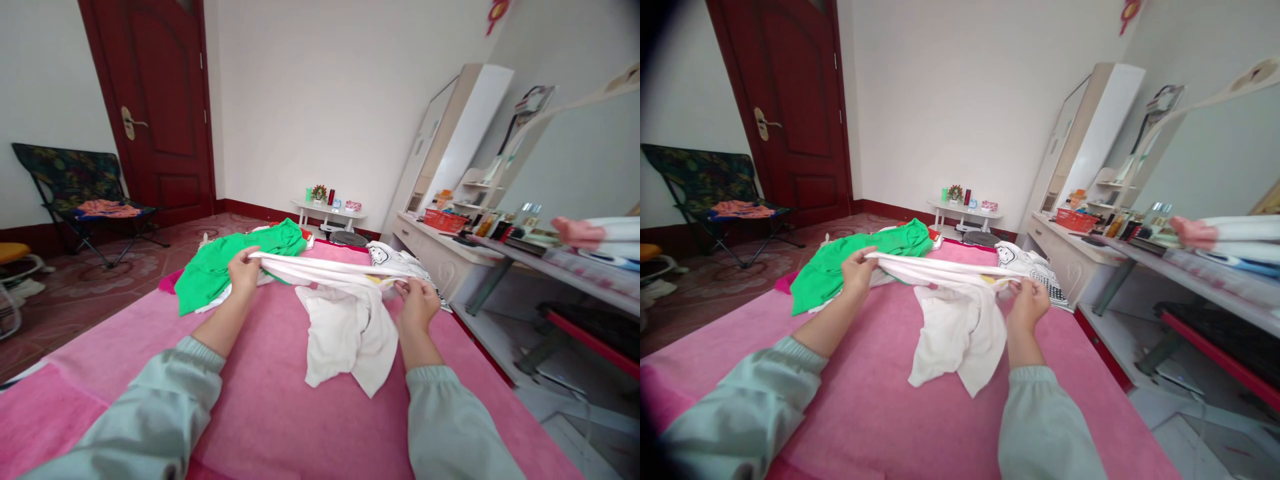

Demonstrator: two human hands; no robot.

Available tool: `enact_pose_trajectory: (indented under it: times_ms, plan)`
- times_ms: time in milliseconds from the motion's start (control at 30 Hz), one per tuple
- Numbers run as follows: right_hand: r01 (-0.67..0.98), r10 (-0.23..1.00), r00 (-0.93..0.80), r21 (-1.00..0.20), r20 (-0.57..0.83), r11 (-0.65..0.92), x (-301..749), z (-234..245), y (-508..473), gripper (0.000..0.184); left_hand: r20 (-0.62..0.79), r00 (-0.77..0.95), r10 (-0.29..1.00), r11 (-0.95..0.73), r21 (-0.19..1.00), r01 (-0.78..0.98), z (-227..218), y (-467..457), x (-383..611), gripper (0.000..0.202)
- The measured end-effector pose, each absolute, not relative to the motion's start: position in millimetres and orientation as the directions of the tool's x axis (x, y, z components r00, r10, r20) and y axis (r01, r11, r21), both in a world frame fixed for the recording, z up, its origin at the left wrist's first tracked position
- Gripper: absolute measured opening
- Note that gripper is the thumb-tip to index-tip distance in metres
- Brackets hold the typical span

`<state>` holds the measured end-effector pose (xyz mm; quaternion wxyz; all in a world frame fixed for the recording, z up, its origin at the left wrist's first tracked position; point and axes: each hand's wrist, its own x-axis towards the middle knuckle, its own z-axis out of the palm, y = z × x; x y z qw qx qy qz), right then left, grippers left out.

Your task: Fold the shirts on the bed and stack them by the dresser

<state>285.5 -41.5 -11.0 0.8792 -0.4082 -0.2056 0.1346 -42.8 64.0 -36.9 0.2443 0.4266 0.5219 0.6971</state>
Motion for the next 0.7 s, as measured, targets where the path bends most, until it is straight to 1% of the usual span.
enact_pose_trajectory:
  times_ms: [33, 67, 100, 133, 167, 200, 267, 333, 367, 433, 500, 567, 633, 700]
  plan:
    - [-0.099, 0.448, 0.861, -0.782, 0.243, 0.615, 281.6, -6.1, -42.7, 0.014, 0.431, -0.472, 0.769, -0.332, 0.9, 0.281, -33.9, 59.7, -39.9, 0.043]
    - [-0.136, 0.499, 0.836, -0.795, 0.228, 0.591, 277.1, -1.2, -44.1, 0.013, 0.523, -0.414, 0.745, -0.336, 0.831, 0.444, -30.4, 54.0, -34.6, 0.044]
    - [-0.172, 0.551, 0.807, -0.808, 0.213, 0.564, 272.0, 3.4, -45.7, 0.013, 0.608, -0.341, 0.717, -0.357, 0.741, 0.57, -26.5, 46.7, -26.8, 0.046]
    - [-0.201, 0.596, 0.777, -0.819, 0.201, 0.538, 266.7, 7.4, -47.4, 0.013, 0.68, -0.248, 0.69, -0.405, 0.647, 0.647, -22.3, 38.0, -16.7, 0.046]
    - [-0.22, 0.633, 0.75, -0.828, 0.195, 0.516, 261.6, 10.9, -49.0, 0.013, 0.733, -0.138, 0.666, -0.482, 0.564, 0.67, -17.8, 28.2, -5.0, 0.044]
    - [-0.231, 0.66, 0.726, -0.835, 0.194, 0.499, 256.8, 13.9, -50.5, 0.013, 0.763, -0.008, 0.646, -0.579, 0.498, 0.645, -13.3, 17.6, 7.8, 0.04]
    - [-0.242, 0.695, 0.692, -0.845, 0.194, 0.477, 248.8, 18.8, -53.4, 0.013, 0.753, 0.266, 0.602, -0.746, 0.411, 0.524, -5.2, -4.7, 32.7, 0.03]
    - [-0.252, 0.719, 0.668, -0.851, 0.192, 0.461, 242.9, 23.1, -56.3, 0.014, 0.696, 0.468, 0.545, -0.83, 0.369, 0.418, 0.1, -25.5, 51.8, 0.03]
    - [-0.262, 0.734, 0.652, -0.853, 0.188, 0.451, 240.2, 25.2, -57.7, 0.014, 0.667, 0.529, 0.524, -0.848, 0.356, 0.391, 1.3, -34.3, 58.3, 0.033]
    - [-0.282, 0.783, 0.594, -0.864, 0.183, 0.416, 234.5, 29.2, -60.7, 0.014, 0.619, 0.596, 0.512, -0.859, 0.351, 0.374, 0.1, -46.8, 65.1, 0.046]
    - [-0.284, 0.836, 0.518, -0.886, 0.181, 0.367, 227.7, 32.2, -63.4, 0.014, 0.588, 0.602, 0.54, -0.841, 0.365, 0.399, -5.1, -51.7, 66.5, 0.058]
    - [-0.262, 0.869, 0.46, -0.907, 0.182, 0.329, 221.0, 33.6, -65.0, 0.013, 0.563, 0.599, 0.57, -0.822, 0.382, 0.423, -11.8, -50.5, 66.1, 0.067]
    - [-0.248, 0.877, 0.443, -0.915, 0.184, 0.317, 217.8, 32.9, -64.6, 0.012, 0.559, 0.599, 0.574, -0.819, 0.387, 0.424, -15.9, -46.4, 65.6, 0.067]
    - [-0.249, 0.855, 0.472, -0.899, 0.213, 0.361, 221.7, 30.4, -62.0, 0.011, 0.579, 0.594, 0.559, -0.829, 0.394, 0.397, -13.8, -41.4, 64.2, 0.062]
